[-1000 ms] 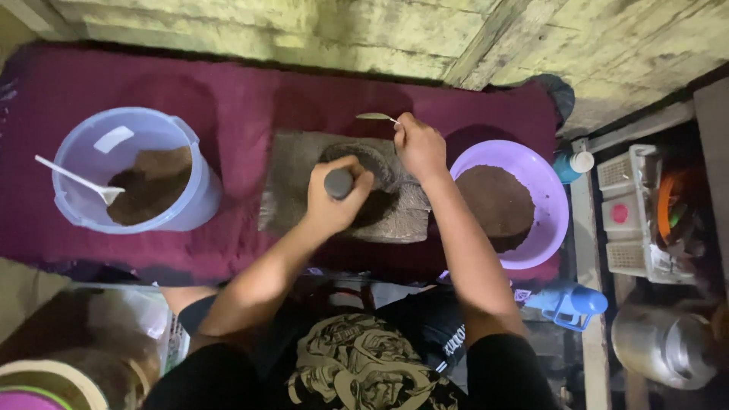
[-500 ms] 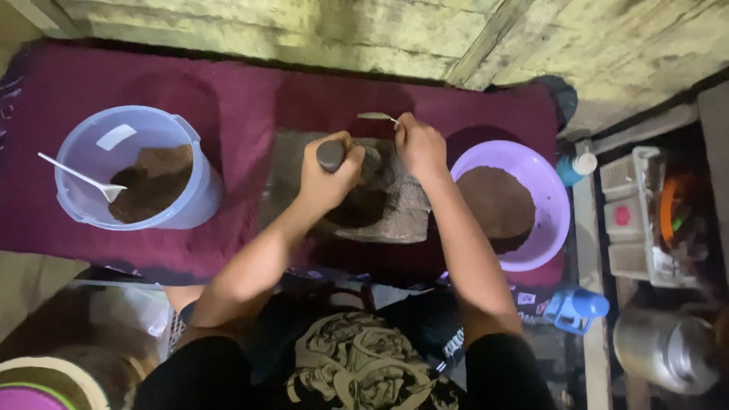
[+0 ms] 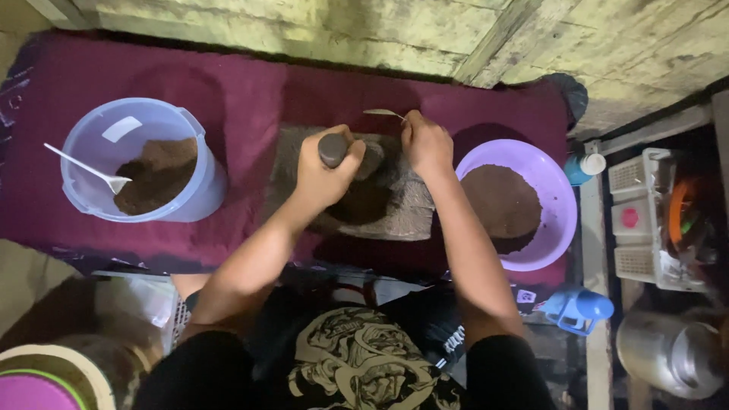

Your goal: Grinding and mixing dark powder using a stone mortar and pestle, and adding more powder with a spoon.

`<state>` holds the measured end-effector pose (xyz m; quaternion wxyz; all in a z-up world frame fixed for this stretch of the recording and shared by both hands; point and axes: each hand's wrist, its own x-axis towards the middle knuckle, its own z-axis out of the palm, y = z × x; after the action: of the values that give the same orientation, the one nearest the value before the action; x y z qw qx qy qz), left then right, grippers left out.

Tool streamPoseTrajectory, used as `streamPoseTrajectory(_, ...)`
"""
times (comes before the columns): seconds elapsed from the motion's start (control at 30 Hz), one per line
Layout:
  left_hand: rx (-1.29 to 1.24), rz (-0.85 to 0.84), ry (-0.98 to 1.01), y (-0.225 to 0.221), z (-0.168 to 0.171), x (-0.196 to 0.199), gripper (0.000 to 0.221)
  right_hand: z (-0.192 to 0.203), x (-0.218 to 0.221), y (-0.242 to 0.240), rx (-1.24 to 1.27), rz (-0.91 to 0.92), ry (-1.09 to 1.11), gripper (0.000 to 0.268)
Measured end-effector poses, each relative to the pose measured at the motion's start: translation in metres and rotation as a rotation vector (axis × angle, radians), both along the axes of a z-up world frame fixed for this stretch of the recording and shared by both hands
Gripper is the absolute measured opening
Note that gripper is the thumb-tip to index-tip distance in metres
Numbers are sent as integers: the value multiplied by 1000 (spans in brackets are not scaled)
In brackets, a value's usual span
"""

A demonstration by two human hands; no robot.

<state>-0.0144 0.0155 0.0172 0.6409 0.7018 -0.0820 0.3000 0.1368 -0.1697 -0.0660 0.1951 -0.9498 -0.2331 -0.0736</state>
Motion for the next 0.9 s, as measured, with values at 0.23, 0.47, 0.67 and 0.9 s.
streamPoseTrajectory(0.23,-9,-112,-73,-4,81,-33,40,-4,0,0,11,45,9,15)
streamPoseTrajectory(0.47,26,-79,-41,9,15,-5,32,3,0,6,43,23,11,16)
streamPoseTrajectory(0.67,33,-53,-70,6,45,-16,34,-1,-1,1,54,1,17,19)
streamPoseTrajectory(0.9,39,-84,-75,2,41,-1,33,-8,3,-1,61,49,-54,14)
